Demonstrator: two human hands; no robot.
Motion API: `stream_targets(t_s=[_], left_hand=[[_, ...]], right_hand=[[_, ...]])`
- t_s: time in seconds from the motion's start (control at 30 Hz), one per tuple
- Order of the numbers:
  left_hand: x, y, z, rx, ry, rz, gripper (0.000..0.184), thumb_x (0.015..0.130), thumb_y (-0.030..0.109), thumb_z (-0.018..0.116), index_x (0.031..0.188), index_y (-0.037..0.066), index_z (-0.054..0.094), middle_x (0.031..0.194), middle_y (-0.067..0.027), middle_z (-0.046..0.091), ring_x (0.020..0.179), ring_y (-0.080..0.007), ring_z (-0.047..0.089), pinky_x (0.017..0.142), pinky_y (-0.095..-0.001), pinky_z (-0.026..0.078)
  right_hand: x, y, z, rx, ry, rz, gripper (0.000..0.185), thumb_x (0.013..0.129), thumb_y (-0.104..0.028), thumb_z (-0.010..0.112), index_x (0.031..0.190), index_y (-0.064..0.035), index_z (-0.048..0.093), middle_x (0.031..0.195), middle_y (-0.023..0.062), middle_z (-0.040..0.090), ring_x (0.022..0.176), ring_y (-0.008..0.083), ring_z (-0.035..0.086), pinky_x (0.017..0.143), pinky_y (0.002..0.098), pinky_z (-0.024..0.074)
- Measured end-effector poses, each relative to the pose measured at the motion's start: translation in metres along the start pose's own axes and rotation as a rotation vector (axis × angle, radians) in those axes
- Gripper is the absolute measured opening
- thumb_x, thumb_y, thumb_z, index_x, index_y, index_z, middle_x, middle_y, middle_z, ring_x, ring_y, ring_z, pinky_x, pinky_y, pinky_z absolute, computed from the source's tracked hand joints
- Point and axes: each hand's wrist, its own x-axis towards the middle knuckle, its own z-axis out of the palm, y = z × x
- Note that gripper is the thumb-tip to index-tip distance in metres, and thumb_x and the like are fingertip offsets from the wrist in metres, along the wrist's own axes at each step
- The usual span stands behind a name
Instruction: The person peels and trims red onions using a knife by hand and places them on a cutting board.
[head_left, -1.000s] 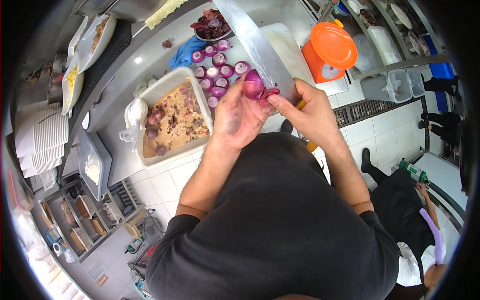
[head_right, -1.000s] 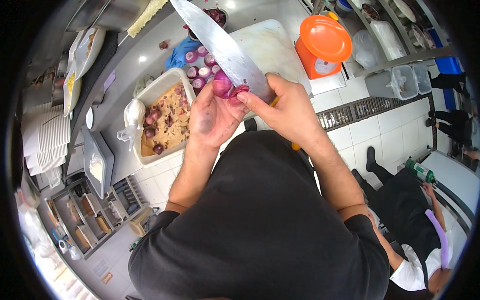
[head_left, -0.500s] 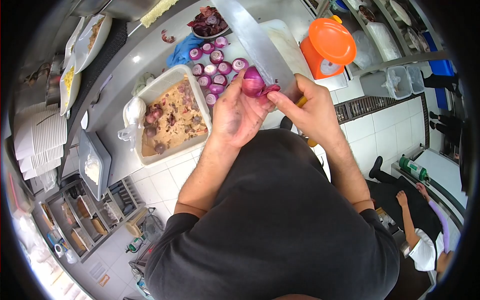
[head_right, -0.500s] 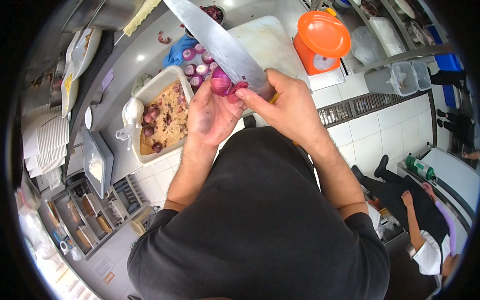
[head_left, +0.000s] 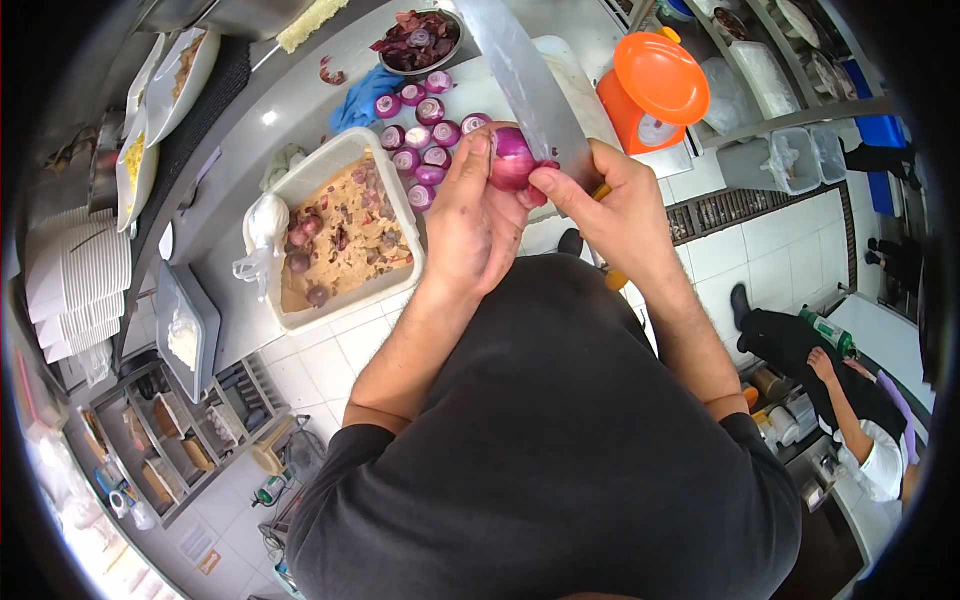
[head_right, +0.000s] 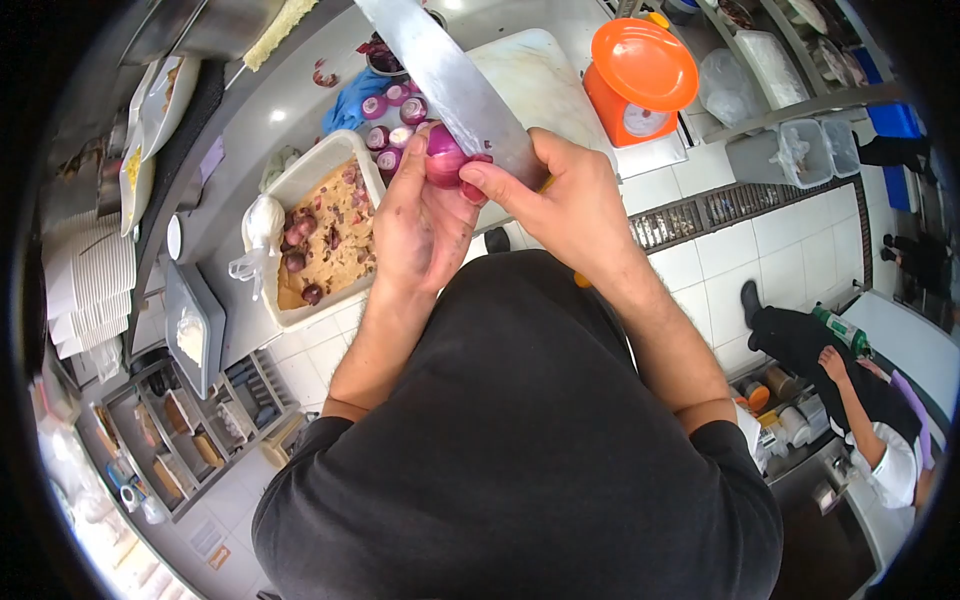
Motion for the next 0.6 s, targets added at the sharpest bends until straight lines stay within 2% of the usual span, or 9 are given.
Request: stream_targets(t_s=[0.2,0.3,0.4,0.5,0.6], left_hand=[[-0.001,-0.004,0.0,0.098,-0.038,0.121,0.032,0.12,0.03,0.038,0.136,0.007,0.053,0.12,-0.0082,0.066,0.108,-0.0181,0.063,0.09,-0.0364,0.049],[-0.003,-0.005,0.001,0.11,-0.053,0.134,0.033,0.12,0.03,0.038,0.138,0.006,0.052,0.12,-0.007,0.065,0.106,-0.0173,0.062,0.094,-0.0372,0.051],[-0.002,-0.01,-0.012,0.127,-0.044,0.088,0.033,0.12,0.029,0.038,0.141,0.007,0.051,0.125,-0.0082,0.065,0.112,-0.0176,0.063,0.101,-0.0379,0.052],[-0.006,-0.02,-0.002,0.063,0.03,0.097,0.04,0.119,0.029,0.039,0.147,0.004,0.053,0.143,-0.0114,0.063,0.131,-0.0236,0.061,0.114,-0.0415,0.048],[0.0,-0.013,-0.008,0.006,-0.044,0.078,0.039,0.118,0.032,0.042,0.144,0.005,0.056,0.134,-0.0099,0.069,0.122,-0.0235,0.065,0.11,-0.0408,0.05]], right_hand=[[-0.001,0.001,0.006,0.065,0.026,0.056,0.048,0.087,-0.04,0.093,0.081,0.0025,0.071,0.063,0.0033,0.067,0.061,0.0043,0.054,0.054,0.0288,0.0451],[-0.002,0.0,0.006,0.111,0.009,0.062,0.047,0.087,-0.039,0.093,0.082,0.0027,0.073,0.064,0.0026,0.067,0.062,0.0034,0.054,0.054,0.028,0.0454],[-0.005,-0.004,0.009,0.165,-0.048,0.035,0.044,0.087,-0.036,0.093,0.082,0.0025,0.073,0.065,0.0014,0.068,0.063,0.0028,0.054,0.054,0.0273,0.0454],[-0.008,-0.007,0.013,0.124,-0.038,-0.036,0.042,0.087,-0.033,0.094,0.081,0.0019,0.072,0.065,0.0002,0.068,0.063,0.0021,0.054,0.055,0.0265,0.0454],[-0.01,-0.011,0.006,0.12,0.015,-0.057,0.041,0.087,-0.032,0.094,0.079,0.0012,0.071,0.065,0.0002,0.068,0.064,0.0016,0.053,0.054,0.0261,0.0448]])
